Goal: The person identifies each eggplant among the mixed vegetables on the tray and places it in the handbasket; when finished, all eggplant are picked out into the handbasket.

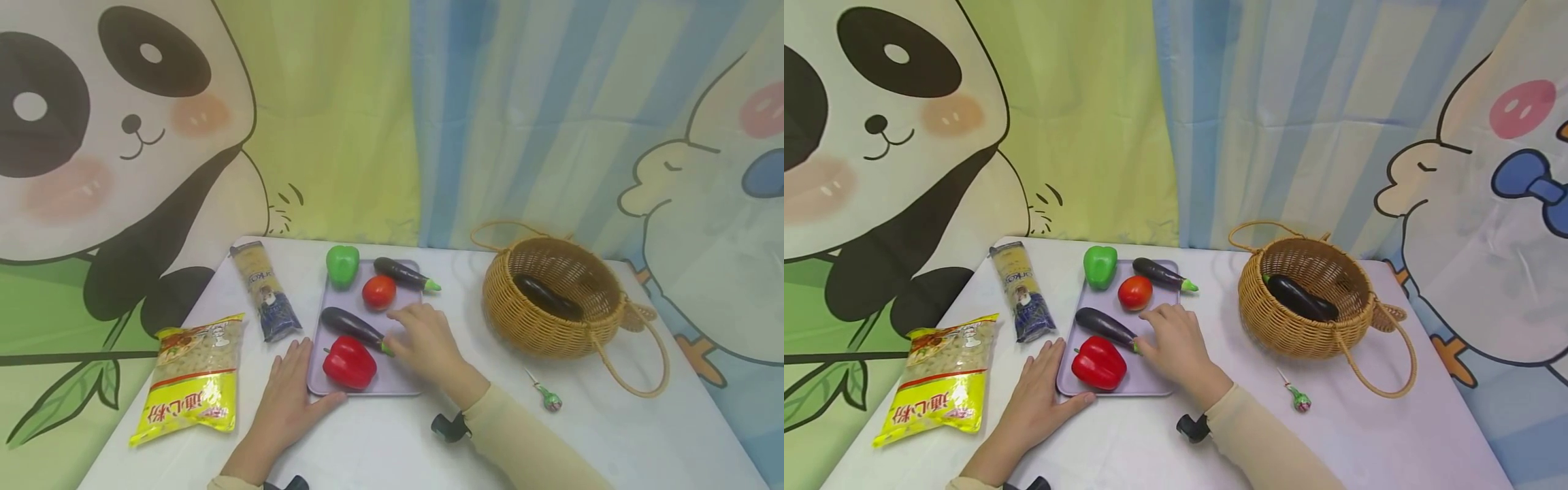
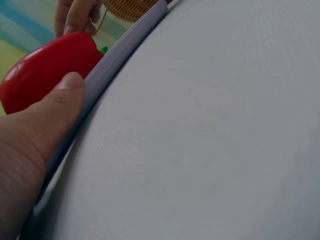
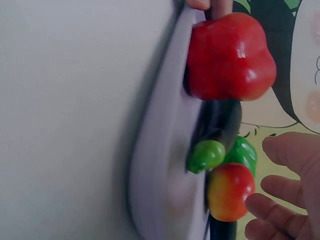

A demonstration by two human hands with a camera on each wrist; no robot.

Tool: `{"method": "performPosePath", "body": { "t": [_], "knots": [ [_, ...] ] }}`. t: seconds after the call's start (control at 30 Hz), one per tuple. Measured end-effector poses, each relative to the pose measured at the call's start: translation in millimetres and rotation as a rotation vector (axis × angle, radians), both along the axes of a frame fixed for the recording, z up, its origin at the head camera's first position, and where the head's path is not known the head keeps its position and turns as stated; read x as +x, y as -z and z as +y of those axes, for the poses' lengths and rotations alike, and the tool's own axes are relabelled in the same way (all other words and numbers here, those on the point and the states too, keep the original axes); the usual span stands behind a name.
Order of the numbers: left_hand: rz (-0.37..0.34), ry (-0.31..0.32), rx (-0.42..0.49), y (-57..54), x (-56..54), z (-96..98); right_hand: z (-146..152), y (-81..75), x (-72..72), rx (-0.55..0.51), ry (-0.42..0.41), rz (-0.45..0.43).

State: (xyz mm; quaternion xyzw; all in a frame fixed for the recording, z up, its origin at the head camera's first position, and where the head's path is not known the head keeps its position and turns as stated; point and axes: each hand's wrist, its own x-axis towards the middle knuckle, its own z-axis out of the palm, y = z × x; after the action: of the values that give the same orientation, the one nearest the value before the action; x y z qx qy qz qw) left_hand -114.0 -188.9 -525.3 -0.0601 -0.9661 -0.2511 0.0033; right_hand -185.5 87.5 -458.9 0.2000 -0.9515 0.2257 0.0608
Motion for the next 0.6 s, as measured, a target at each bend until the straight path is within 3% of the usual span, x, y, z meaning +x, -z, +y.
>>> {"method": "performPosePath", "body": {
  "t": [0.23,0.6],
  "knots": [
    [0.019,0.004,-0.012,0.1,0.0,0.6,-9.6,14.1,-1.9,0.065,-0.020,0.029],
    [0.012,0.002,-0.011,0.5,0.5,0.3,-19.3,19.8,-0.4,0.113,-0.014,-0.022]
  ]
}}
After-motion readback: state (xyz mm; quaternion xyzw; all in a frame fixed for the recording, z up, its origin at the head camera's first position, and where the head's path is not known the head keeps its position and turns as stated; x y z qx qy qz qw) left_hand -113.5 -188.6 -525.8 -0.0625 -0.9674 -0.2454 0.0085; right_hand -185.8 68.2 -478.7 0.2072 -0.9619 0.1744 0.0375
